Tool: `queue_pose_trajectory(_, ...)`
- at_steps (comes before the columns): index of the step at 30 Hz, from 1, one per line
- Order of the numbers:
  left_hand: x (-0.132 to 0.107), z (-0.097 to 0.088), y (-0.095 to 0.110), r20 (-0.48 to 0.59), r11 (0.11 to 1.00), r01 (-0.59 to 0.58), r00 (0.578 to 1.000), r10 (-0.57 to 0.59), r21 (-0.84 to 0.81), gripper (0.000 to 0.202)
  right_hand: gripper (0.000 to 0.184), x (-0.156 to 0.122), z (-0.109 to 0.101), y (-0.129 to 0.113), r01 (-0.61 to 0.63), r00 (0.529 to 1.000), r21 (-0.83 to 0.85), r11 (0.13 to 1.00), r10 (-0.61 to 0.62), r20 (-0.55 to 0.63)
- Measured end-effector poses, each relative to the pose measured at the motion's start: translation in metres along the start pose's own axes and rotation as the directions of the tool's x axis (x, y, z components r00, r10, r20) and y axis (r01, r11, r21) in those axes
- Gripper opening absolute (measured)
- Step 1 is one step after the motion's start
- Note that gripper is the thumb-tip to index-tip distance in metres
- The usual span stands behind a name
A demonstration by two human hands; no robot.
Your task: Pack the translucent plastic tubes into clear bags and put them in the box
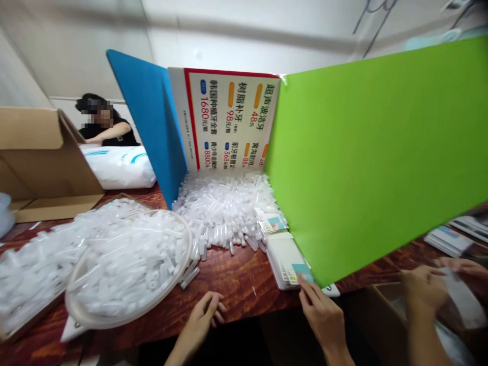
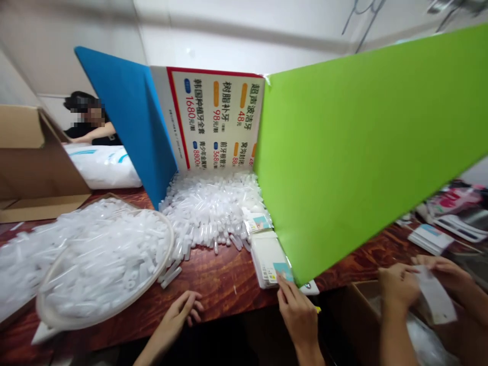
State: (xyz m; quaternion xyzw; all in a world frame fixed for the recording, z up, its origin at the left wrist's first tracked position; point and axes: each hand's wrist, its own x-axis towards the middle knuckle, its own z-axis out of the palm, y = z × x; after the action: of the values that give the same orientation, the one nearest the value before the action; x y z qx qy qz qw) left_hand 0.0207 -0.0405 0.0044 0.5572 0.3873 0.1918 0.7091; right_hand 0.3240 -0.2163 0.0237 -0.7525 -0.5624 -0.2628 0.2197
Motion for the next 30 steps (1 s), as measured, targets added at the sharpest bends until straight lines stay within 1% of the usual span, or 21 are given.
queue_pose_trajectory(1, -0.002, 0.004, 0.001, 0.009, 1.000, 0.002, 1.000, -0.002, -0.021, 0.074, 0.030, 0.000, -0.002, -0.001, 0.011, 0.999, -0.020, 1.000, -0.012, -0.051)
queue_pose_trajectory(3, -0.004, 0.013, 0.005, 0.044, 0.997, 0.000, 0.999, 0.003, -0.073, 0.074, 0.029, 0.002, -0.004, -0.011, -0.018, 0.983, -0.026, 0.999, 0.013, -0.184)
queue_pose_trajectory(4, -0.004, 0.018, 0.008, 0.065, 0.993, -0.003, 0.998, 0.011, -0.115, 0.075, 0.032, 0.004, -0.004, -0.021, -0.032, 0.972, 0.009, 0.999, 0.033, -0.235)
queue_pose_trajectory(5, -0.003, 0.021, 0.010, 0.084, 0.986, -0.003, 0.996, 0.017, -0.168, 0.077, 0.036, 0.005, -0.002, -0.035, -0.013, 0.969, 0.080, 0.997, 0.032, -0.246)
queue_pose_trajectory(6, -0.002, 0.024, 0.012, 0.079, 0.976, -0.002, 0.997, 0.020, -0.219, 0.080, 0.040, 0.007, 0.001, -0.052, 0.051, 0.977, 0.186, 0.981, -0.010, -0.215)
queue_pose_trajectory(7, 0.001, 0.025, 0.013, 0.049, 0.966, -0.002, 0.999, 0.015, -0.258, 0.080, 0.044, 0.010, 0.005, -0.071, 0.144, 0.984, 0.320, 0.936, -0.100, -0.151)
queue_pose_trajectory(8, 0.003, 0.024, 0.013, -0.003, 0.960, -0.005, 1.000, 0.004, -0.279, 0.079, 0.045, 0.013, 0.010, -0.090, 0.226, 0.973, 0.461, 0.858, -0.217, -0.072)
queue_pose_trajectory(9, 0.005, 0.020, 0.012, -0.066, 0.959, -0.010, 0.998, -0.009, -0.282, 0.077, 0.044, 0.018, 0.016, -0.109, 0.266, 0.945, 0.589, 0.763, -0.328, -0.001)
queue_pose_trajectory(10, 0.005, 0.015, 0.011, -0.130, 0.963, -0.015, 0.991, -0.021, -0.269, 0.074, 0.040, 0.024, 0.022, -0.127, 0.254, 0.914, 0.689, 0.679, -0.402, 0.059)
queue_pose_trajectory(11, 0.004, 0.007, 0.008, -0.181, 0.969, -0.017, 0.983, -0.029, -0.248, 0.072, 0.033, 0.032, 0.030, -0.142, 0.199, 0.902, 0.753, 0.627, -0.418, 0.109)
queue_pose_trajectory(12, 0.000, -0.002, 0.006, -0.205, 0.974, -0.012, 0.978, -0.036, -0.228, 0.070, 0.027, 0.041, 0.038, -0.155, 0.121, 0.908, 0.787, 0.605, -0.387, 0.158)
queue_pose_trajectory(13, -0.007, -0.013, 0.004, -0.204, 0.977, 0.002, 0.978, -0.047, -0.214, 0.069, 0.023, 0.052, 0.047, -0.166, 0.041, 0.921, 0.798, 0.602, -0.332, 0.204)
queue_pose_trajectory(14, -0.016, -0.025, 0.002, -0.186, 0.979, 0.024, 0.981, -0.062, -0.203, 0.068, 0.022, 0.065, 0.057, -0.175, -0.009, 0.928, 0.794, 0.608, -0.292, 0.234)
queue_pose_trajectory(15, -0.028, -0.037, 0.001, -0.150, 0.981, 0.052, 0.985, -0.081, -0.189, 0.067, 0.022, 0.078, 0.067, -0.183, -0.023, 0.927, 0.783, 0.622, -0.280, 0.250)
queue_pose_trajectory(17, -0.056, -0.060, 0.000, -0.068, 0.982, 0.118, 0.989, -0.129, -0.144, 0.064, 0.023, 0.102, 0.085, -0.198, 0.029, 0.904, 0.761, 0.648, -0.341, 0.256)
queue_pose_trajectory(18, -0.070, -0.070, 0.001, -0.047, 0.985, 0.145, 0.988, -0.150, -0.095, 0.061, 0.025, 0.112, 0.093, -0.206, 0.076, 0.883, 0.761, 0.644, -0.398, 0.248)
queue_pose_trajectory(19, -0.082, -0.078, 0.002, -0.064, 0.985, 0.162, 0.984, -0.165, -0.058, 0.058, 0.027, 0.119, 0.100, -0.214, 0.118, 0.862, 0.767, 0.631, -0.449, 0.237)
queue_pose_trajectory(21, -0.102, -0.091, 0.004, -0.118, 0.984, 0.177, 0.977, -0.177, -0.010, 0.054, 0.028, 0.126, 0.110, -0.226, 0.165, 0.829, 0.786, 0.596, -0.515, 0.217)
queue_pose_trajectory(24, -0.117, -0.099, 0.004, -0.174, 0.984, 0.164, 0.969, -0.173, -0.064, 0.054, 0.024, 0.121, 0.118, -0.235, 0.184, 0.811, 0.798, 0.573, -0.547, 0.206)
queue_pose_trajectory(28, -0.114, -0.097, 0.004, -0.153, 0.979, 0.112, 0.978, -0.139, -0.171, 0.054, 0.023, 0.108, 0.125, -0.225, 0.119, 0.834, 0.809, 0.575, -0.501, 0.233)
queue_pose_trajectory(30, -0.107, -0.093, 0.005, -0.118, 0.973, 0.108, 0.984, -0.134, -0.205, 0.052, 0.026, 0.104, 0.123, -0.216, 0.075, 0.846, 0.816, 0.573, -0.470, 0.252)
